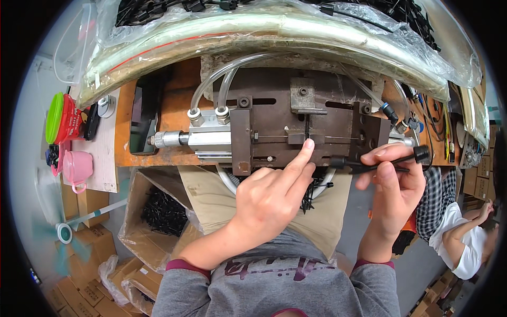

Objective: The recorder is using a pneumatic press machine to assemble small black plastic parts.

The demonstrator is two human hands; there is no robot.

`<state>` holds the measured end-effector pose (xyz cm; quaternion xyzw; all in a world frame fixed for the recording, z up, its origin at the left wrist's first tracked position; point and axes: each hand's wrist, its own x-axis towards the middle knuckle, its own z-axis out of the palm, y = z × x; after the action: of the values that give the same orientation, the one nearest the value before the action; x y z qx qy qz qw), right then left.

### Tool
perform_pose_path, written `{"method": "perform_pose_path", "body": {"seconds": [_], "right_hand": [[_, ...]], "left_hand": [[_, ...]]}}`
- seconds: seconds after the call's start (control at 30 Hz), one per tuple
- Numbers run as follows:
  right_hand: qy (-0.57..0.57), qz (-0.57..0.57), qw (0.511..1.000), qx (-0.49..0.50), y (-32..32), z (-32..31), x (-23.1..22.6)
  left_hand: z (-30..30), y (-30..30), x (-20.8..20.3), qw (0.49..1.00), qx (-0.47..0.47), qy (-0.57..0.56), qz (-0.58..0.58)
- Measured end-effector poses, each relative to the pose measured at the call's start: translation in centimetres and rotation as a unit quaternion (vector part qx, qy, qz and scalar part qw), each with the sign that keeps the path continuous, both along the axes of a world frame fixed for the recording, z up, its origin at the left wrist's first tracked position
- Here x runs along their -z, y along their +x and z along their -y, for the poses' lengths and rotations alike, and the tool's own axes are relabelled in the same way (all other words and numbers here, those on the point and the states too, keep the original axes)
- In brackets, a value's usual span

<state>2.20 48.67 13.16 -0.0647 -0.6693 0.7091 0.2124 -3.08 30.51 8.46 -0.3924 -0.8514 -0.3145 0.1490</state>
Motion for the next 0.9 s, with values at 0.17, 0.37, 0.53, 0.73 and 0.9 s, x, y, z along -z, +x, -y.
{"method": "perform_pose_path", "body": {"seconds": [0.17,0.37,0.53,0.73,0.9], "right_hand": [[-0.094,0.041,0.992,-0.067,0.2,-0.7,0.3],[-0.204,0.109,0.962,-0.147,0.4,-0.2,0.4],[-0.096,-0.012,0.995,-0.01,0.1,-1.4,0.6],[0.075,-0.048,0.996,0.027,0.6,-0.9,0.7],[0.026,-0.092,0.995,0.025,0.4,-0.8,0.9]], "left_hand": [[0.3,0.0,-0.6,0.997,0.02,0.029,0.065],[1.0,0.6,-2.7,0.922,0.165,0.242,0.253],[2.4,0.7,-3.3,0.936,0.15,0.232,0.217],[1.2,0.8,-0.7,0.984,0.041,0.125,0.116],[0.1,0.3,0.5,1.0,0.022,0.019,-0.011]]}}
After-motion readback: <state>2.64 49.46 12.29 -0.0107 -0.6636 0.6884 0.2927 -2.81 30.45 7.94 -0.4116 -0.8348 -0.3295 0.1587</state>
